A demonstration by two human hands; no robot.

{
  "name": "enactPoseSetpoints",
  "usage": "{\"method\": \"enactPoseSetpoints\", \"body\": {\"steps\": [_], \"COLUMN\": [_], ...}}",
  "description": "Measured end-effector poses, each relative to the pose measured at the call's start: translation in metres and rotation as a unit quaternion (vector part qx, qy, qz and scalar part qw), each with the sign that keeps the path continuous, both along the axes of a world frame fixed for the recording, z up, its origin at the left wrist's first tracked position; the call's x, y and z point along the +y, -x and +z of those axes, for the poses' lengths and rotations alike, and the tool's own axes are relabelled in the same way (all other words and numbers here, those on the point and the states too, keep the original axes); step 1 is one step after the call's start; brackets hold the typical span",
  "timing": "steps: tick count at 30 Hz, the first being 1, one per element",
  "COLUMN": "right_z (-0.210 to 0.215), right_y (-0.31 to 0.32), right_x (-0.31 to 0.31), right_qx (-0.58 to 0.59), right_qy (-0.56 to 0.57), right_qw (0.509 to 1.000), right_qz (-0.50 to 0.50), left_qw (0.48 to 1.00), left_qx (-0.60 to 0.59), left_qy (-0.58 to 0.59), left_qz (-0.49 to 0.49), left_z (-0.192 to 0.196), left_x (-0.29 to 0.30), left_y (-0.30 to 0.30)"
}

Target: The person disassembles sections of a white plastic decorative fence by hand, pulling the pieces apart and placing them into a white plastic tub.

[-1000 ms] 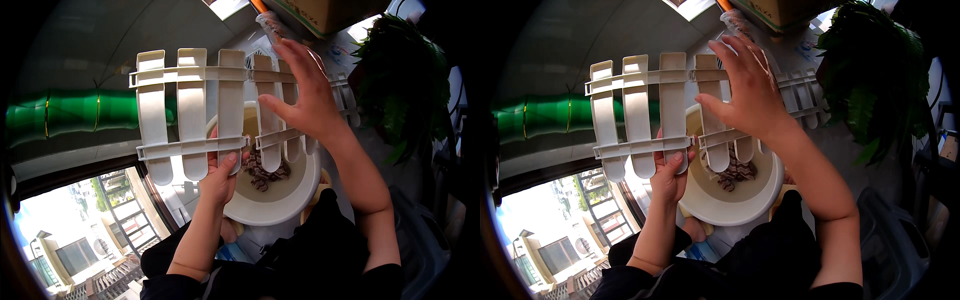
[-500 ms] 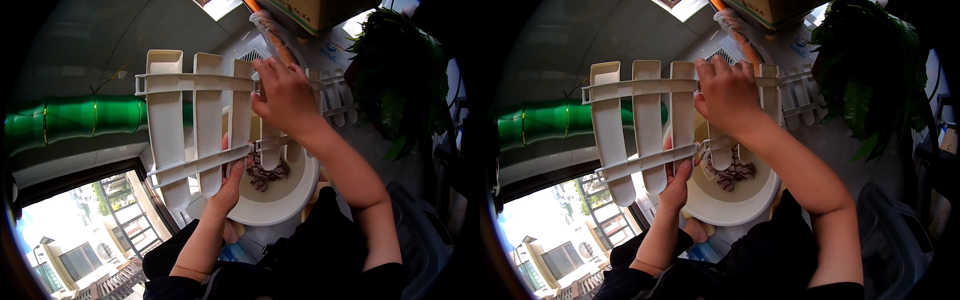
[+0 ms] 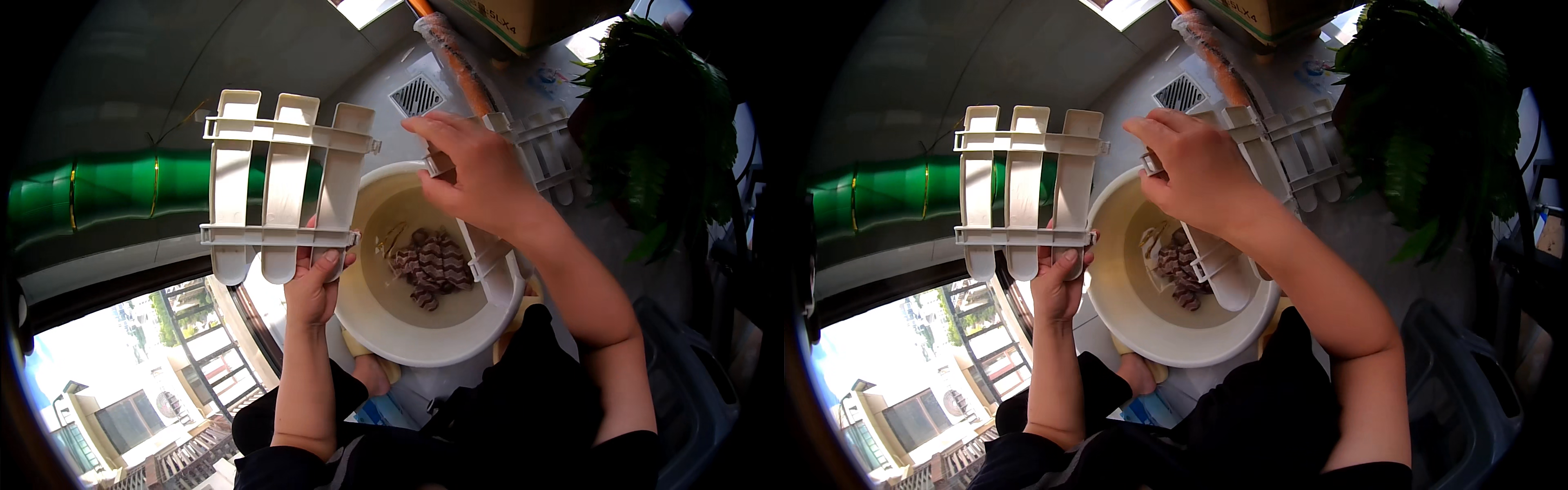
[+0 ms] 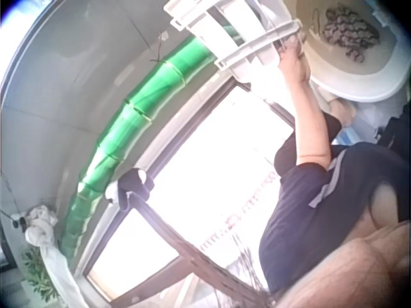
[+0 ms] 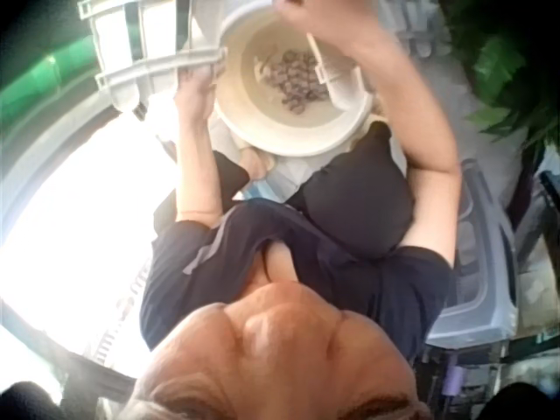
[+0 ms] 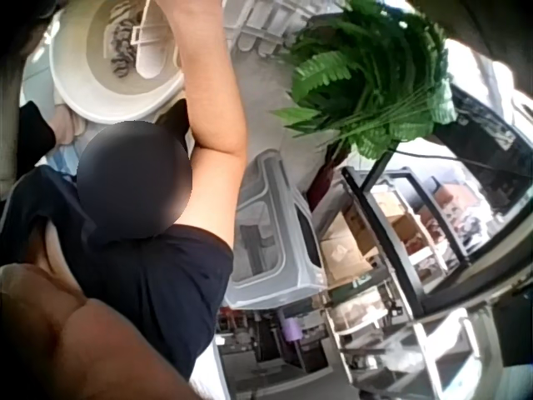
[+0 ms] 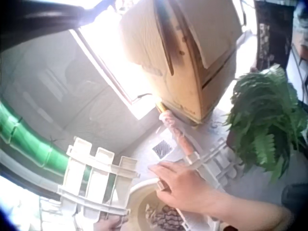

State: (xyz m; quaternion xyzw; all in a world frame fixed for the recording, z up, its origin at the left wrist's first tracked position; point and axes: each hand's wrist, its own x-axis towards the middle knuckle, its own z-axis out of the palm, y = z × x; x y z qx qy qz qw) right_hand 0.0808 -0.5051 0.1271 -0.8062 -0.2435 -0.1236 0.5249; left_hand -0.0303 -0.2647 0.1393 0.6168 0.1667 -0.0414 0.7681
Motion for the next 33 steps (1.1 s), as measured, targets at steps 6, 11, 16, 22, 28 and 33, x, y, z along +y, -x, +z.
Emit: {"method": "enactPoseSetpoints", "body": {"steps": [6, 11, 16, 22, 28, 33], "right_z": [0.003, -0.006, -0.011, -0.015, -0.018, -0.021], "right_y": [0.008, 0.026, 0.029, 0.03, 0.031, 0.037], "right_x": [-0.002, -0.002, -0.002, -0.002, 0.007, 0.013], "right_qx": [0.005, -0.012, -0.022, -0.038, -0.036, -0.036], "right_qy": [-0.035, -0.025, -0.022, -0.001, 0.013, 0.031], "right_qw": [0.998, 0.999, 0.999, 0.998, 0.999, 0.999], "right_qz": [-0.051, -0.03, -0.04, -0.045, -0.036, -0.017], "left_qw": [0.988, 0.978, 0.974, 0.941, 0.916, 0.895], "left_qx": [0.088, 0.163, 0.201, 0.329, 0.369, 0.393], "left_qy": [0.123, 0.127, 0.097, -0.011, -0.04, -0.123], "left_qz": [0.011, 0.02, 0.04, -0.08, -0.154, -0.17], "left_z": [-0.014, -0.031, -0.055, -0.064, -0.086, -0.102], "left_x": [0.007, -0.005, 0.015, 0.062, 0.057, 0.041], "left_y": [0.002, 0.02, 0.051, 0.081, 0.068, 0.052]}}
